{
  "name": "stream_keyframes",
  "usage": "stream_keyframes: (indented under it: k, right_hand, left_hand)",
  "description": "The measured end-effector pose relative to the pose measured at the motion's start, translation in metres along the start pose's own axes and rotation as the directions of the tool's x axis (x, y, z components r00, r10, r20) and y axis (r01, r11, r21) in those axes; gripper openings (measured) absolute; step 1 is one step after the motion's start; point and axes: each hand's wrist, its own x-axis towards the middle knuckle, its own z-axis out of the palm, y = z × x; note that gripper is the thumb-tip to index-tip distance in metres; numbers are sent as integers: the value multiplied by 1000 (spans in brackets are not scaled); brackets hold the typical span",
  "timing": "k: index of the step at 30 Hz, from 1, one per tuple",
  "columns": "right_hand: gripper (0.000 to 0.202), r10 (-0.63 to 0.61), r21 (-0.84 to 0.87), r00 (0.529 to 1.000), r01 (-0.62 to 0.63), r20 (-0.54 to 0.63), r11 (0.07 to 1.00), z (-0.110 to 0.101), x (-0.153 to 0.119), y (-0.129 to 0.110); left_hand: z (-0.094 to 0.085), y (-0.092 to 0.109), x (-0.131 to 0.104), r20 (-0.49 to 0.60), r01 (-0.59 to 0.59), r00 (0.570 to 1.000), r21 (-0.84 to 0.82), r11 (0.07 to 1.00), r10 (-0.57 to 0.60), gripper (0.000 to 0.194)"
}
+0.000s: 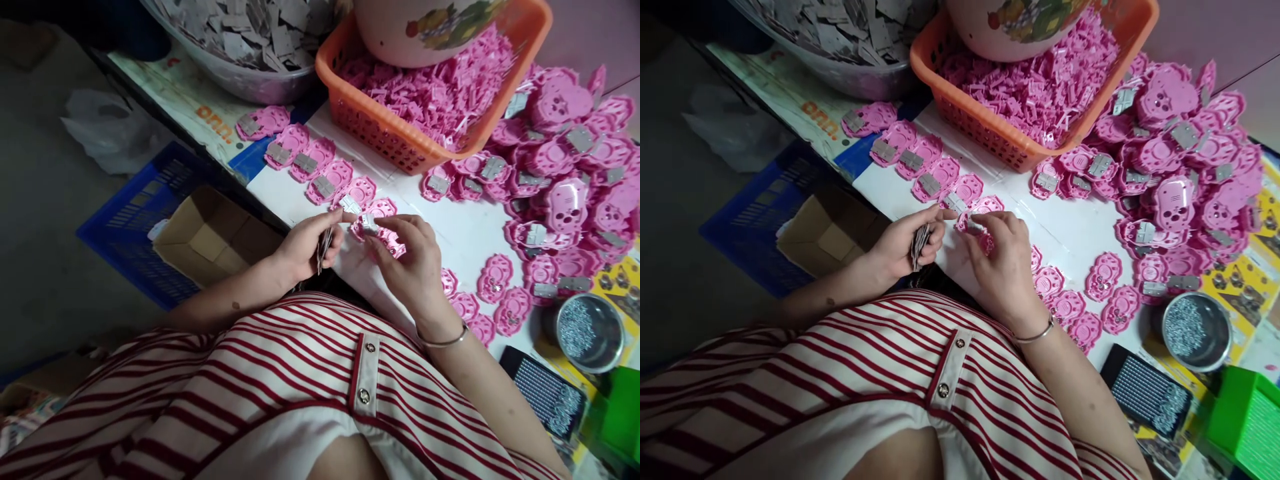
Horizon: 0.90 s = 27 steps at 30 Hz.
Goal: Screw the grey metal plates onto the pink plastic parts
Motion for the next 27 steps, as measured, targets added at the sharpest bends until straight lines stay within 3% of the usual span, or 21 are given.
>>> stream_keyframes:
  k: [4,8,11,17,20,27]
  right_hand:
    - [20,-167,166,972,140,165,976,-4,-13,-30]
    - [30,-171,-13,965,177,197,984,6,-22,-39]
    - [21,-129,-85,978,144,166,986,10,-25,-35]
    - [10,125,174,991,-130,43,976,9,-26,-28]
    - [15,268,344,963,-257,16,903,10,-23,-26]
    - [28,483,604,870,-440,101,665,5,-18,-27]
  left_hand:
    - [11,6,6,-57,32,997,-243,970,-47,29]
    - [21,1,7,-84,-10,996,-346,938,-20,31]
    - [24,-6,6,-72,-38,997,-394,918,10,32]
    - [24,-21,6,-55,-6,998,-422,907,-19,31]
    - [24,-26,6,-35,26,998,-444,895,-47,32]
    - [28,-26,2,-37,82,993,-433,898,-109,33]
